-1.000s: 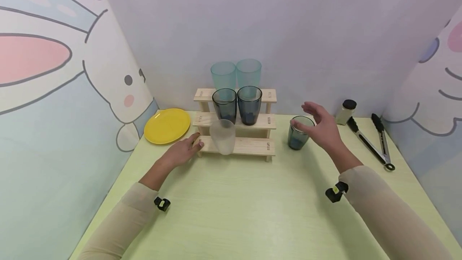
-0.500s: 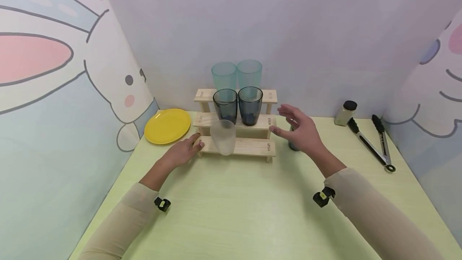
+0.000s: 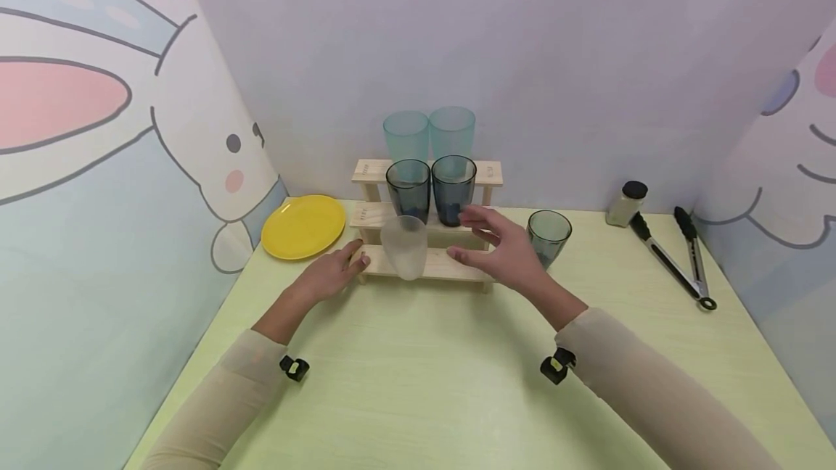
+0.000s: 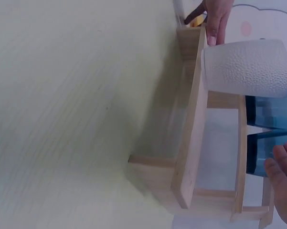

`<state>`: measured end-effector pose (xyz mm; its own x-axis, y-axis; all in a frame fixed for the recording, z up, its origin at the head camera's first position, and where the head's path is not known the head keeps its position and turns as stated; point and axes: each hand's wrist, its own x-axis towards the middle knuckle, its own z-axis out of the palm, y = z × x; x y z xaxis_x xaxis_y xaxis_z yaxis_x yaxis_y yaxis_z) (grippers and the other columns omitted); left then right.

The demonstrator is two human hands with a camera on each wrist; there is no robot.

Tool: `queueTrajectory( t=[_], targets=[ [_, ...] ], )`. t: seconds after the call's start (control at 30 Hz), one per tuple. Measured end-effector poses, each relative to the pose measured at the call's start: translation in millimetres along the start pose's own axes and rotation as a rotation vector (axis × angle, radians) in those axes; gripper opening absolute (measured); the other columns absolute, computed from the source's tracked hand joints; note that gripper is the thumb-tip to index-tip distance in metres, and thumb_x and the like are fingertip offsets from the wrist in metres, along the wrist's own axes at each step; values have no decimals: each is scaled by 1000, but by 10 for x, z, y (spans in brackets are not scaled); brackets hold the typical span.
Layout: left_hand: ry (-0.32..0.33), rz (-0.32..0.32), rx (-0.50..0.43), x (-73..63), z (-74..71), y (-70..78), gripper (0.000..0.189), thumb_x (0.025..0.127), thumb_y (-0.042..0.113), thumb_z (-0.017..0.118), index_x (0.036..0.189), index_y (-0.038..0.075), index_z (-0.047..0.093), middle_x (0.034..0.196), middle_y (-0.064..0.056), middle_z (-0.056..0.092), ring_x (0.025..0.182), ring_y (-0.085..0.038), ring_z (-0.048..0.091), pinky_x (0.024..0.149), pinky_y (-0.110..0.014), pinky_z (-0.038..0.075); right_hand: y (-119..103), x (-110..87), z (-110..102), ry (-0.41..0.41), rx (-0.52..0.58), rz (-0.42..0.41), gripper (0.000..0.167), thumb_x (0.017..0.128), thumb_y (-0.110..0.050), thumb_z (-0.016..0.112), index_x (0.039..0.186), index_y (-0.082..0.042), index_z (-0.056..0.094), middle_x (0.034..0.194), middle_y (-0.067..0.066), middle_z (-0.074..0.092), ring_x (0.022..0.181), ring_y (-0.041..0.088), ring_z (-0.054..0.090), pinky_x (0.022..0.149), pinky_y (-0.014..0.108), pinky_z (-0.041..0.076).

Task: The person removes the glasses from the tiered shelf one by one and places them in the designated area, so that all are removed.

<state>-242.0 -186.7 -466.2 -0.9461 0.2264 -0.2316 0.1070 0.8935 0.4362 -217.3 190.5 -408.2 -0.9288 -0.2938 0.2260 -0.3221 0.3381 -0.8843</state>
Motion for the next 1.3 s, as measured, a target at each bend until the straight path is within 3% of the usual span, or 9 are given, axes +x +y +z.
queueTrajectory(
  t=[0.23, 0.5, 0.83, 1.07, 1.3],
  targets=[
    [1, 1, -12, -9, -9, 7, 76, 116, 63, 37, 177, 20, 26, 169, -23, 51, 158, -48, 47, 128, -66, 38, -22, 65, 247, -61, 17, 5, 83, 92, -22, 93, 163, -8, 52, 158, 14, 65, 151, 37, 59, 123, 60, 46],
    [12, 16, 6, -12, -7, 22, 73, 117, 61, 36, 176, 18, 29, 164, -25, 57, 152, -48, 55, 124, -65, 44, -24, 148, 523, -88, 21, -21, 87, 88, -23, 97, 162, -8, 53, 157, 13, 63, 146, 38, 63, 122, 52, 51],
    [19, 13, 4, -15, -11, 35, 72, 117, 60, 37, 176, 17, 29, 164, -24, 57, 152, -48, 54, 125, -65, 43, -23, 200, 817, 22, 1, -12, 92, 82, -27, 101, 160, -12, 55, 144, 11, 61, 140, 36, 66, 115, 53, 56],
    [22, 16, 1, -14, -18, 24, 73, 117, 60, 38, 175, 18, 30, 162, -25, 58, 151, -48, 55, 124, -65, 44, -27, 224, 969, 105, 4, -36, 90, 80, -23, 103, 156, -9, 57, 145, 15, 61, 137, 37, 66, 113, 56, 58],
    [20, 17, -5, -26, -18, 26, 73, 117, 60, 38, 176, 17, 29, 163, -26, 57, 152, -49, 54, 125, -65, 43, -66, 215, 1064, 146, -29, 4, 93, 81, -31, 102, 158, -10, 53, 146, 14, 60, 139, 36, 64, 112, 55, 58]
  ],
)
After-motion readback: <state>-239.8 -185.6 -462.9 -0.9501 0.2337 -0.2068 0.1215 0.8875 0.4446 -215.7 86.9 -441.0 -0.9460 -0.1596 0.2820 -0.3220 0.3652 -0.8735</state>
